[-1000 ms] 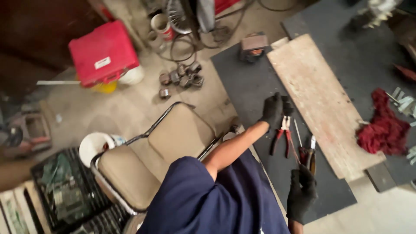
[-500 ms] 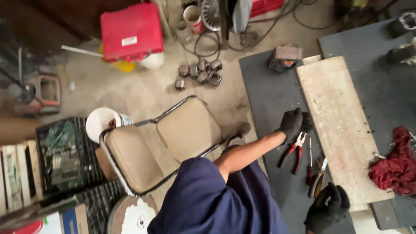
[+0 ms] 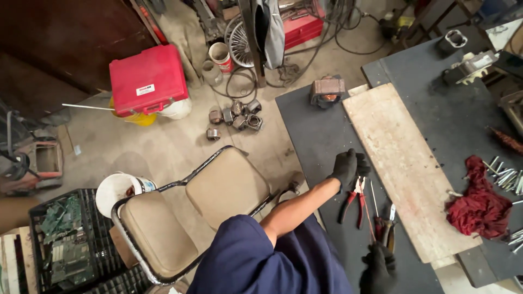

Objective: Stripping and twisting wires for electronic repair

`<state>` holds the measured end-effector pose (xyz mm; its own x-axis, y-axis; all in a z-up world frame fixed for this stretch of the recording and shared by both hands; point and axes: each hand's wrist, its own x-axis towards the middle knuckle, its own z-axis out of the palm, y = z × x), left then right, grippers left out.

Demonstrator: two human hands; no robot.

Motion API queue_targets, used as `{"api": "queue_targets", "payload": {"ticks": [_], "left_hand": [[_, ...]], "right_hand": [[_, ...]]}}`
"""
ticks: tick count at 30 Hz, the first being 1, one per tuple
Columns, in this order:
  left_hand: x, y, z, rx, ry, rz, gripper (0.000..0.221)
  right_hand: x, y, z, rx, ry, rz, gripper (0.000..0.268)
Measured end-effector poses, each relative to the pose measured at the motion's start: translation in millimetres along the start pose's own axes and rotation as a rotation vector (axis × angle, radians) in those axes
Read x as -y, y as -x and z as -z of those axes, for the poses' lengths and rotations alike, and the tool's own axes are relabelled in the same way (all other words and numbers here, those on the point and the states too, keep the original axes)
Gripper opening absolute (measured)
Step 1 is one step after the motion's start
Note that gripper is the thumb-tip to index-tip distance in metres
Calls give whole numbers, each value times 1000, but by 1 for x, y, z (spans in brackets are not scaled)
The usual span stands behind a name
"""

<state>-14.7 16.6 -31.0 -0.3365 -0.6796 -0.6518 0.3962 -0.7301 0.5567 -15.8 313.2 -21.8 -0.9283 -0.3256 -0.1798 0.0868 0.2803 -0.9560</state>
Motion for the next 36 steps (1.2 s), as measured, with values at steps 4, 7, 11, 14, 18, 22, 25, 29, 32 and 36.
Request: {"api": "queue_targets", "payload": {"ticks": [4, 7, 11, 14, 18, 22, 25, 29, 32, 36], "left_hand": [[6, -3, 3, 11, 13, 7, 45], [-3, 1, 2, 38, 37, 29, 43], [13, -24, 18, 169, -2, -18, 52], [8, -21, 20, 191, 8, -55, 55], [8, -33, 19, 135, 17, -57, 48], [-2, -14, 8, 87, -3, -85, 47], [-12, 0, -3, -15, -49, -84, 47], [-8, 3, -1, -19, -115, -156, 51], [-3, -5, -1, -44, -121, -171, 48], [-8, 3, -7, -76, -172, -111, 54]], "right_hand": [[-111, -24, 30, 489, -768, -1042, 24], [-78, 9, 8, 513, -769, -878, 16], [9, 39, -8, -10, -301, -281, 28], [75, 51, -17, 39, -241, -8, 22], [76, 53, -8, 15, 14, 124, 10], [44, 46, 7, 196, 411, 328, 31], [46, 46, 2, 190, 434, 473, 32], [58, 44, 8, 221, 593, 540, 31], [30, 31, 13, 274, 557, 553, 42], [13, 30, 11, 171, 659, 547, 35]]}}
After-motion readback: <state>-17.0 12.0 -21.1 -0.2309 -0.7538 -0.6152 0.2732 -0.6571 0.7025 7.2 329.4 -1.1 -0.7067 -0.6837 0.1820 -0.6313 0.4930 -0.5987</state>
